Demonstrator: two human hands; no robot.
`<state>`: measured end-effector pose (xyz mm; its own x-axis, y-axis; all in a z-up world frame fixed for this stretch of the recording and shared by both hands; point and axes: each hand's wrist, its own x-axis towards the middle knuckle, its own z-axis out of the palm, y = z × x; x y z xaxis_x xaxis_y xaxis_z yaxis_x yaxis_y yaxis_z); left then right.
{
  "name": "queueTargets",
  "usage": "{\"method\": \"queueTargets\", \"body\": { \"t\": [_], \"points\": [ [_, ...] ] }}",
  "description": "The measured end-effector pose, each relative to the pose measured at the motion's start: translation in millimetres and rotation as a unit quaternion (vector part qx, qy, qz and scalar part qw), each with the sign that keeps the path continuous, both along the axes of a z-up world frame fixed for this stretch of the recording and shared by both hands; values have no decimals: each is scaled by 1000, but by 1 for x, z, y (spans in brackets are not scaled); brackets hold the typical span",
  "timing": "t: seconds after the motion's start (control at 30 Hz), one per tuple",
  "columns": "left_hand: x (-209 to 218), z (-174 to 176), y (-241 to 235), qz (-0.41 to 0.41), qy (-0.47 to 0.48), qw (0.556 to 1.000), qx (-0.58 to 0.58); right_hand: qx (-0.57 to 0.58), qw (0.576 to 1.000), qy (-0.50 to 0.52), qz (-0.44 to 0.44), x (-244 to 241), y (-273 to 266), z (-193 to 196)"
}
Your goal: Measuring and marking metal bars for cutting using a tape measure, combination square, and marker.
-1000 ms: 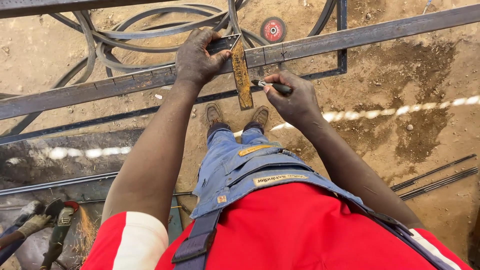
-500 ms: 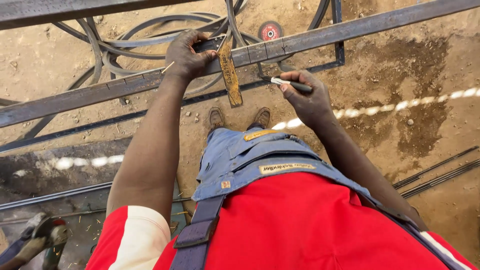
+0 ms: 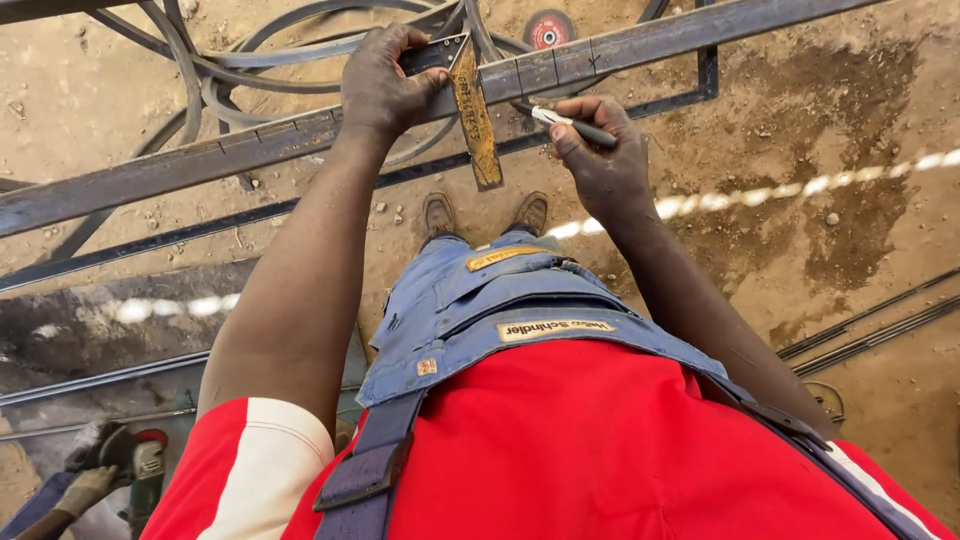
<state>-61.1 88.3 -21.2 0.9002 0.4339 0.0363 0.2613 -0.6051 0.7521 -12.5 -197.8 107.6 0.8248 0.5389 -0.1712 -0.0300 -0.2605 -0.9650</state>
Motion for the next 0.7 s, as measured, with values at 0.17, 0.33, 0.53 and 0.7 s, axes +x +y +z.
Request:
{"method": "queueTargets", "body": {
  "t": [0.17,0.33,0.53,0.7],
  "points": [
    [-1,2,-2,4,-24,1000,3,13,997,-73,8,0,18,-7],
    [-1,3,-3,-2,-8,1000,12,-24,984,-174,37,12,31,-24],
    [0,-8,-2,0,-42,999,30,-55,965,-247,68,23,39,-33],
    [1,-12,-1,-5,-77,996,36,-76,946,-291,119,29,42,-30]
  ]
}}
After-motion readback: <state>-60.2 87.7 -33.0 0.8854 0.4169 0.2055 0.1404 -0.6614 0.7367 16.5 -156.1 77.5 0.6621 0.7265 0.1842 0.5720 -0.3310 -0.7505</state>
